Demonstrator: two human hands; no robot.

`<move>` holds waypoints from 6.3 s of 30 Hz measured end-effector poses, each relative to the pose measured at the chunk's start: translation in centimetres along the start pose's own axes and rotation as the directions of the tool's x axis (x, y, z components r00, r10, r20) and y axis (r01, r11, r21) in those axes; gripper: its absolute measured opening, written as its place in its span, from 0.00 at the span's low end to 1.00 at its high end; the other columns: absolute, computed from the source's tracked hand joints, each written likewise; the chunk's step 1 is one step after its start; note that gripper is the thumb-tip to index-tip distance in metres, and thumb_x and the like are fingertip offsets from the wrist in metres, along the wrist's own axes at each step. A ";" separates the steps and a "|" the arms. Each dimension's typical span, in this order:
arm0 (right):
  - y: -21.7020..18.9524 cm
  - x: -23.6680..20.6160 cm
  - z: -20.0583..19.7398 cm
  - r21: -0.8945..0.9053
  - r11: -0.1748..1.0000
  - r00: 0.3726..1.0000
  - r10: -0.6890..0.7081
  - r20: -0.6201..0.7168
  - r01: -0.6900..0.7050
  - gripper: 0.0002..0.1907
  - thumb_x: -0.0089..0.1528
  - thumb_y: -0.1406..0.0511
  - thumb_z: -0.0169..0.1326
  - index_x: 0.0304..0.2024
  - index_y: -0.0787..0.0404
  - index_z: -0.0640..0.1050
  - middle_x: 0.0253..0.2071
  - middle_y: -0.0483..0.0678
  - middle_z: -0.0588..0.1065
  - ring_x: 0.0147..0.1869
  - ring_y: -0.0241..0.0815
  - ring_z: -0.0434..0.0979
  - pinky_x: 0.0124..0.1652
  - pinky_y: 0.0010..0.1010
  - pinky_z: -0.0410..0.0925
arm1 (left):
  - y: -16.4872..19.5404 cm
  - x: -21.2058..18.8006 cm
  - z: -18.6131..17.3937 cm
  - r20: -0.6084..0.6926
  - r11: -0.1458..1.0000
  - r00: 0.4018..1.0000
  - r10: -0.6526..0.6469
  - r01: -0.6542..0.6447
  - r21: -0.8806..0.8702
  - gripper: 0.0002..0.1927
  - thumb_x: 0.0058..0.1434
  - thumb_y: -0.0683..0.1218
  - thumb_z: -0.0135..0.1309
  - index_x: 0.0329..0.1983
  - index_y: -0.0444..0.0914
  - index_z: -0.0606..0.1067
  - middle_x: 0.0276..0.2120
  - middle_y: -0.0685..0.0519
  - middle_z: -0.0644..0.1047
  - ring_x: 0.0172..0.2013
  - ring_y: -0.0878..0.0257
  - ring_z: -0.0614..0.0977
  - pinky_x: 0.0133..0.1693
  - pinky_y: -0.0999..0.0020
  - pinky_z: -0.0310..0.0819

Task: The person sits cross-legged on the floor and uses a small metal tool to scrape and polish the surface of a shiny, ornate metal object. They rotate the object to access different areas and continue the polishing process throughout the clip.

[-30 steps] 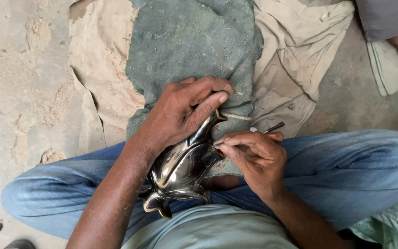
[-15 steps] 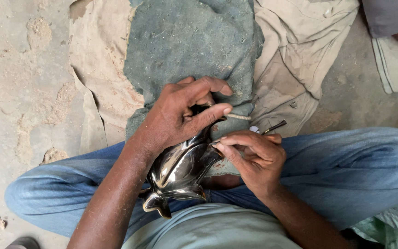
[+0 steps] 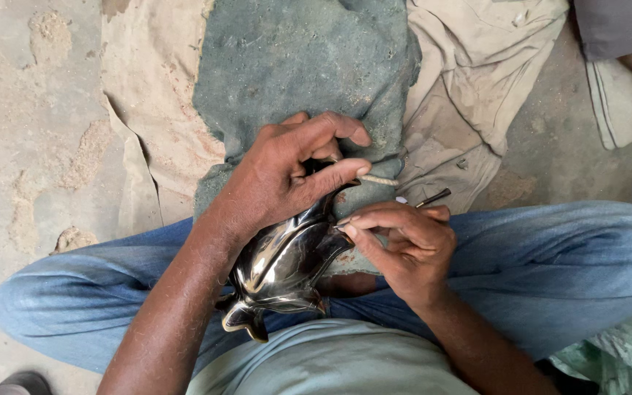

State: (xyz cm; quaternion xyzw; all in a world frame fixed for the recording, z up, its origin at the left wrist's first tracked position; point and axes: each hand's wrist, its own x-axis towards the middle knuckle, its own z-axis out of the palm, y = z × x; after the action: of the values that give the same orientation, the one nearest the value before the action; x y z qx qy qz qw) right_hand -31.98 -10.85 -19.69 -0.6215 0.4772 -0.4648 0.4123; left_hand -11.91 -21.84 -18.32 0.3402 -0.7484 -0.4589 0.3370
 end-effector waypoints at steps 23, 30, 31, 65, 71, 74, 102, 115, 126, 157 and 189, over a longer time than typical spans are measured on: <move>-0.5 7.9 -1.2 -0.081 0.995 0.844 0.095 0.528 -0.061 0.09 0.57 0.68 0.69 0.39 0.57 0.83 0.36 0.39 0.84 0.35 0.24 0.79 0.41 0.20 0.61 | -1.8 -0.7 -2.9 0.003 1.000 1.000 0.023 -0.023 0.010 0.17 0.68 0.52 0.63 0.54 0.41 0.75 0.22 0.58 0.75 0.28 0.66 0.78 0.41 0.64 0.74; 1.1 6.9 -1.8 0.001 1.000 0.850 -0.005 0.527 0.005 0.07 0.57 0.71 0.68 0.37 0.59 0.82 0.38 0.43 0.84 0.40 0.29 0.84 0.47 0.20 0.63 | -1.9 -0.9 -2.1 0.011 1.000 1.000 0.012 -0.012 0.010 0.17 0.68 0.52 0.63 0.54 0.41 0.75 0.24 0.59 0.76 0.32 0.66 0.79 0.36 0.67 0.75; 1.1 6.6 -1.9 -0.007 1.000 0.852 -0.013 0.523 0.020 0.08 0.57 0.71 0.68 0.37 0.60 0.82 0.38 0.43 0.84 0.40 0.29 0.84 0.46 0.20 0.63 | -1.8 -0.9 -1.9 0.021 1.000 1.000 -0.008 0.008 0.010 0.17 0.67 0.52 0.63 0.54 0.41 0.75 0.23 0.59 0.76 0.31 0.66 0.79 0.35 0.68 0.75; -1.1 -0.2 -0.4 0.093 0.981 0.945 -0.190 0.265 0.171 0.09 0.57 0.78 0.63 0.37 0.65 0.78 0.41 0.55 0.81 0.47 0.45 0.86 0.48 0.34 0.80 | -0.6 -3.4 -0.5 0.003 1.000 1.000 0.024 -0.024 -0.003 0.17 0.68 0.49 0.65 0.54 0.40 0.75 0.21 0.59 0.73 0.22 0.72 0.74 0.25 0.72 0.65; -1.6 0.0 -0.6 0.020 0.972 0.938 -0.231 0.260 0.234 0.10 0.56 0.78 0.63 0.38 0.64 0.78 0.41 0.54 0.82 0.47 0.43 0.86 0.47 0.32 0.77 | -0.5 -3.0 -0.5 0.004 1.000 1.000 0.011 -0.011 -0.010 0.17 0.67 0.49 0.65 0.54 0.40 0.75 0.22 0.59 0.74 0.23 0.72 0.75 0.25 0.72 0.67; -1.7 0.1 -0.1 -0.078 0.995 0.979 -0.042 0.198 0.059 0.10 0.55 0.78 0.65 0.37 0.65 0.80 0.40 0.55 0.84 0.34 0.33 0.86 0.26 0.15 0.68 | -0.3 -2.9 -0.8 -0.005 1.000 1.000 0.021 -0.021 0.008 0.17 0.67 0.50 0.65 0.54 0.40 0.75 0.22 0.59 0.73 0.25 0.70 0.75 0.29 0.71 0.69; -3.2 1.4 2.8 -0.118 0.986 0.985 -0.097 0.143 0.114 0.08 0.60 0.77 0.64 0.39 0.66 0.80 0.39 0.51 0.82 0.42 0.38 0.85 0.41 0.23 0.77 | -0.4 -3.3 -2.1 -0.022 0.999 0.999 0.033 -0.033 0.010 0.18 0.66 0.50 0.66 0.54 0.41 0.75 0.22 0.59 0.73 0.28 0.68 0.76 0.35 0.68 0.71; -4.2 2.5 1.5 -0.134 0.979 0.946 -0.106 0.305 0.153 0.10 0.56 0.75 0.66 0.39 0.63 0.80 0.39 0.49 0.83 0.42 0.38 0.86 0.42 0.24 0.78 | -0.2 -3.5 -2.0 -0.019 0.998 0.998 0.065 -0.065 0.008 0.17 0.68 0.50 0.65 0.55 0.41 0.74 0.20 0.60 0.72 0.27 0.68 0.76 0.35 0.68 0.72; -3.4 3.5 1.5 -0.080 0.977 0.904 -0.150 0.400 0.197 0.09 0.57 0.74 0.67 0.37 0.61 0.80 0.38 0.49 0.82 0.41 0.39 0.86 0.40 0.26 0.79 | -1.0 -4.1 -2.4 -0.013 0.999 0.999 0.039 -0.039 -0.012 0.17 0.68 0.50 0.65 0.55 0.41 0.74 0.22 0.59 0.74 0.28 0.68 0.77 0.30 0.69 0.71; -3.7 1.2 2.8 -0.158 0.911 0.879 -0.303 0.368 0.381 0.10 0.57 0.75 0.66 0.39 0.62 0.79 0.41 0.51 0.81 0.47 0.45 0.86 0.45 0.35 0.80 | -1.6 -5.4 -2.6 -0.032 0.994 0.994 0.106 -0.106 0.007 0.18 0.69 0.50 0.65 0.56 0.41 0.73 0.21 0.58 0.73 0.25 0.68 0.74 0.35 0.66 0.70; -6.8 -5.4 6.1 0.043 0.994 0.992 0.104 -0.071 -0.101 0.17 0.60 0.77 0.62 0.49 0.64 0.74 0.45 0.53 0.80 0.50 0.40 0.84 0.49 0.26 0.77 | 0.2 -15.8 -7.0 -0.675 0.907 0.644 -0.361 0.411 -0.093 0.18 0.59 0.46 0.71 0.46 0.37 0.75 0.33 0.54 0.76 0.35 0.65 0.74 0.38 0.66 0.70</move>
State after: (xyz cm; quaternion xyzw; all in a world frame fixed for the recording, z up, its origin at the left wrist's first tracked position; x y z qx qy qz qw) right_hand -25.27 -3.81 -15.60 -0.5705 0.5140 -0.4749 0.4299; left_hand 2.34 -12.01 -18.68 0.6462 -0.4986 -0.3379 0.4687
